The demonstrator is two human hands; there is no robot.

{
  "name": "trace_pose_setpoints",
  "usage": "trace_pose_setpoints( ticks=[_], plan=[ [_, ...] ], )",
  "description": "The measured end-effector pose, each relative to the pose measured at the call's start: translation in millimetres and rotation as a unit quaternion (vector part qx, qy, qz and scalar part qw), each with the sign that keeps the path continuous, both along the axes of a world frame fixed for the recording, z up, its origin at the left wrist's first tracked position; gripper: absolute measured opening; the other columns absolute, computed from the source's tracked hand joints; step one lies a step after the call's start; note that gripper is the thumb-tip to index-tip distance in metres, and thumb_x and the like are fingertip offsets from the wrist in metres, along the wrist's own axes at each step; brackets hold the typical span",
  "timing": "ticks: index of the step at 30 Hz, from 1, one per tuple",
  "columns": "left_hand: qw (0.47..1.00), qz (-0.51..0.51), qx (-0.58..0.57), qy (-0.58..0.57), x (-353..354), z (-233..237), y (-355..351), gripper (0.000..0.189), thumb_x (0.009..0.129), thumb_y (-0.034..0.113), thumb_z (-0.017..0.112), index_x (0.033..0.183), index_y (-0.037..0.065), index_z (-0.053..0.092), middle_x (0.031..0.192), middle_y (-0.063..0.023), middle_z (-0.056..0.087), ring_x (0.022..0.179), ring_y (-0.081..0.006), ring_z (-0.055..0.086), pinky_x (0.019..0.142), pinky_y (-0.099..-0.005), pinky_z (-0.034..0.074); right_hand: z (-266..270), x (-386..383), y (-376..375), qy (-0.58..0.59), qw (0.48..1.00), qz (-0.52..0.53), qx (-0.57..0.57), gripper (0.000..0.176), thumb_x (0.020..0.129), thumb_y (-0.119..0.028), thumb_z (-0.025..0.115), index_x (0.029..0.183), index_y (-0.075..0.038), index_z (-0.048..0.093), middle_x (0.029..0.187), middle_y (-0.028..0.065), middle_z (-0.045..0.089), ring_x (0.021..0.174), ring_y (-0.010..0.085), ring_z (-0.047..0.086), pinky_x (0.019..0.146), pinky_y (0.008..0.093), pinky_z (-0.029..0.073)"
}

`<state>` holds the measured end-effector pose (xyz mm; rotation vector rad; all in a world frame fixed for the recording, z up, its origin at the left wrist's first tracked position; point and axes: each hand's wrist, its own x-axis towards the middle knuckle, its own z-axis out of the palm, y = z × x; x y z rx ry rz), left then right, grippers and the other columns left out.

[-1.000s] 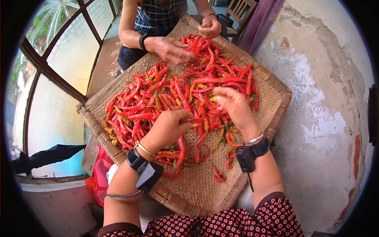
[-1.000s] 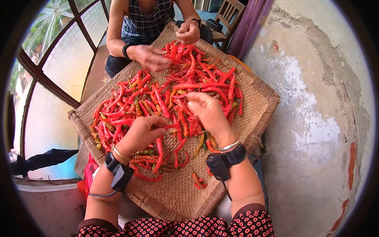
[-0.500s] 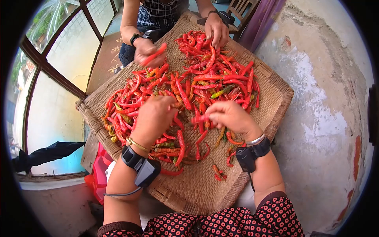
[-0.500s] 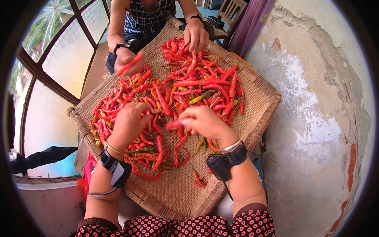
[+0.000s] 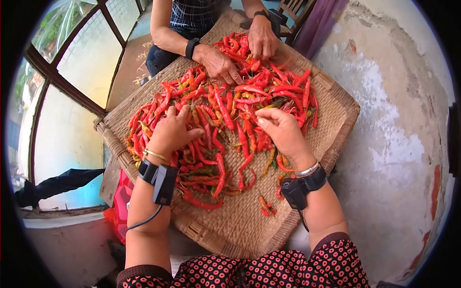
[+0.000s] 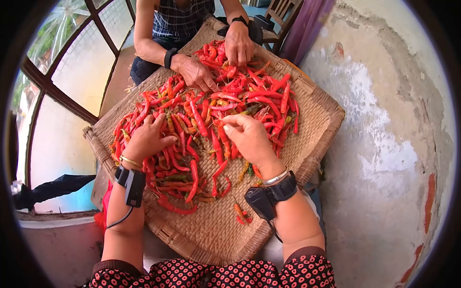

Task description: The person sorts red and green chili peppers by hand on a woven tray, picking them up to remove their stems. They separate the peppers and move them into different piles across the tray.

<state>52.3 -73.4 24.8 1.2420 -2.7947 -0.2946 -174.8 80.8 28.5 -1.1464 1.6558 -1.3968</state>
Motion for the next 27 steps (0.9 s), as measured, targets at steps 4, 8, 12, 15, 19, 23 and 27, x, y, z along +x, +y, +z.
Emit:
trace_pose_setpoints(
  ticks=[4, 8, 12, 15, 19, 23, 27],
  plan=[
    [0.999, -0.033, 0.012, -0.02, -7.1, 10.4, 21.5, 0.078, 0.066, 0.046, 0.072, 0.126, 0.006, 0.043, 0.11, -0.0248, 0.05, 0.087, -0.0381, 0.059, 0.074, -0.0418, 0.05, 4.7, 9.8, -1.3, 0.084, 0.994, 0.047, 0.056, 0.021, 0.082, -0.013, 0.061, 0.097, 0.0, 0.064, 0.083, 0.008, 0.065, 0.071, 0.0111, 0.06, 0.068, 0.0259, 0.049],
    [0.994, -0.097, 0.047, 0.013, -14.1, 14.3, 39.3, 0.075, 0.062, 0.028, 0.077, 0.126, 0.006, 0.042, 0.107, -0.0216, 0.049, 0.09, -0.0381, 0.058, 0.077, -0.0424, 0.049, 5.1, 16.7, -1.1, 0.089, 0.989, 0.083, 0.081, 0.022, 0.081, -0.013, 0.061, 0.097, 0.001, 0.064, 0.083, 0.0093, 0.066, 0.074, 0.014, 0.063, 0.069, 0.0279, 0.05],
    [0.983, -0.171, 0.045, 0.041, -25.3, 17.4, 61.2, 0.062, 0.063, 0.02, 0.073, 0.118, 0.005, 0.049, 0.104, -0.02, 0.049, 0.09, -0.0359, 0.057, 0.077, -0.0411, 0.048, -4.2, 16.9, -0.4, 0.096, 0.984, 0.106, 0.105, 0.028, 0.08, -0.014, 0.062, 0.103, 0.001, 0.062, 0.089, 0.0116, 0.066, 0.077, 0.0171, 0.063, 0.07, 0.0291, 0.05],
    [0.975, -0.189, 0.101, 0.06, -29.3, 16.8, 68.9, 0.059, 0.064, 0.019, 0.072, 0.117, 0.005, 0.05, 0.105, -0.0194, 0.049, 0.09, -0.0353, 0.057, 0.077, -0.0409, 0.048, -6.6, 19.8, -0.4, 0.126, 0.97, 0.139, 0.156, 0.03, 0.084, -0.01, 0.058, 0.112, 0.001, 0.057, 0.093, 0.0037, 0.062, 0.077, 0.008, 0.056, 0.069, 0.0254, 0.048],
    [0.96, -0.241, 0.094, 0.104, -32.5, 8.1, 73.1, 0.049, 0.066, 0.017, 0.07, 0.109, 0.002, 0.053, 0.102, -0.0184, 0.05, 0.085, -0.0345, 0.058, 0.075, -0.0405, 0.049, -21.3, 21.4, -2.3, 0.042, 0.976, 0.152, 0.153, 0.03, 0.085, -0.009, 0.057, 0.113, 0.002, 0.055, 0.096, 0.005, 0.061, 0.08, 0.0096, 0.057, 0.071, 0.0261, 0.049],
    [0.94, -0.265, 0.124, 0.173, -32.4, 12.3, 73.0, 0.038, 0.07, 0.019, 0.068, 0.101, 0.0, 0.055, 0.099, -0.0174, 0.053, 0.082, -0.0338, 0.059, 0.072, -0.0405, 0.049, -3.8, 18.8, 0.1, -0.06, 0.981, 0.128, 0.132, 0.018, 0.085, -0.009, 0.058, 0.1, 0.0, 0.062, 0.08, 0.0031, 0.063, 0.07, 0.011, 0.06, 0.064, 0.0255, 0.049],
    [0.914, -0.268, 0.234, 0.193, -33.6, 22.0, 69.4, 0.03, 0.073, 0.021, 0.066, 0.094, 0.001, 0.058, 0.087, -0.0171, 0.06, 0.081, -0.0335, 0.06, 0.07, -0.0408, 0.049, 11.7, 8.6, 2.5, -0.107, 0.974, 0.117, 0.16, 0.012, 0.085, -0.01, 0.056, 0.093, -0.003, 0.063, 0.074, 0.0006, 0.062, 0.06, 0.0047, 0.055, 0.053, 0.018, 0.043]
  ],
)
